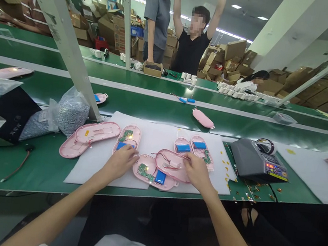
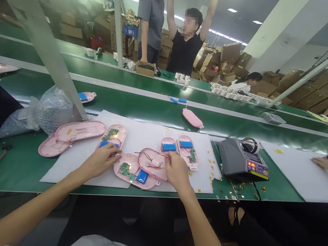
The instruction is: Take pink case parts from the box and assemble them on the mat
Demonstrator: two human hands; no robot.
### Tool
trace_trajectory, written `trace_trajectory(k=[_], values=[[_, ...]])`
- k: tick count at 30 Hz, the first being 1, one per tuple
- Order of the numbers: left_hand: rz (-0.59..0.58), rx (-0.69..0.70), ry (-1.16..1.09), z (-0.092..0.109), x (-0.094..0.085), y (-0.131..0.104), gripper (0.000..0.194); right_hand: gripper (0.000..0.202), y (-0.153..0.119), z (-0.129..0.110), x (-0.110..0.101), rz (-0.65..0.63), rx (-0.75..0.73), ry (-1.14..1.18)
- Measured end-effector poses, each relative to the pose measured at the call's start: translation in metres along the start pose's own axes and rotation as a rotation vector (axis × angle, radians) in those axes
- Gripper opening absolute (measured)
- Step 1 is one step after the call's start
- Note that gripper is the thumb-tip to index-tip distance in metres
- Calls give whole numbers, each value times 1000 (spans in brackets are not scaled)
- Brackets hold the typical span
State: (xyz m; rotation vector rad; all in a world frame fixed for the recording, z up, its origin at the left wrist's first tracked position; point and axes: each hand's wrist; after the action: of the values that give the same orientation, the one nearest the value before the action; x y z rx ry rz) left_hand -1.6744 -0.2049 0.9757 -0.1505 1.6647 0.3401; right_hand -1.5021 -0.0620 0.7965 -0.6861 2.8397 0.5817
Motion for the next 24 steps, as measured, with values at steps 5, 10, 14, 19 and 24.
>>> trace_trajectory(k=[5, 10, 14, 19, 24], values=[[-138, -9, 91, 7, -7, 13, 32, 23, -3, -9, 1, 25, 11, -36], [-19, -118, -98, 5, -3, 8, 26, 25, -12, -13, 7, 38, 12, -88], [72, -209, -400, -5, 5, 4, 25, 30, -15, -10, 20, 79, -9, -101], [91, -294, -572, -17, 4, -5, 20, 37, -22, -1, 44, 129, -64, -146], [303, -151, -297, -23, 18, -35, 3, 28, -13, 44, 75, 210, -208, -65]])
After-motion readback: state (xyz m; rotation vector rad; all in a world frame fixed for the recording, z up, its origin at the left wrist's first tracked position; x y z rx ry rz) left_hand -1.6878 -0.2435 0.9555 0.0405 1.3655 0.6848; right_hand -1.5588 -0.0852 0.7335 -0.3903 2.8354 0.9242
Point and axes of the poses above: each hand's wrist, its own y-axis towards the middle knuckle, its own x-axis out of the palm, z = x × y, and after that the axes turned 3 degrees about -y, right-handed
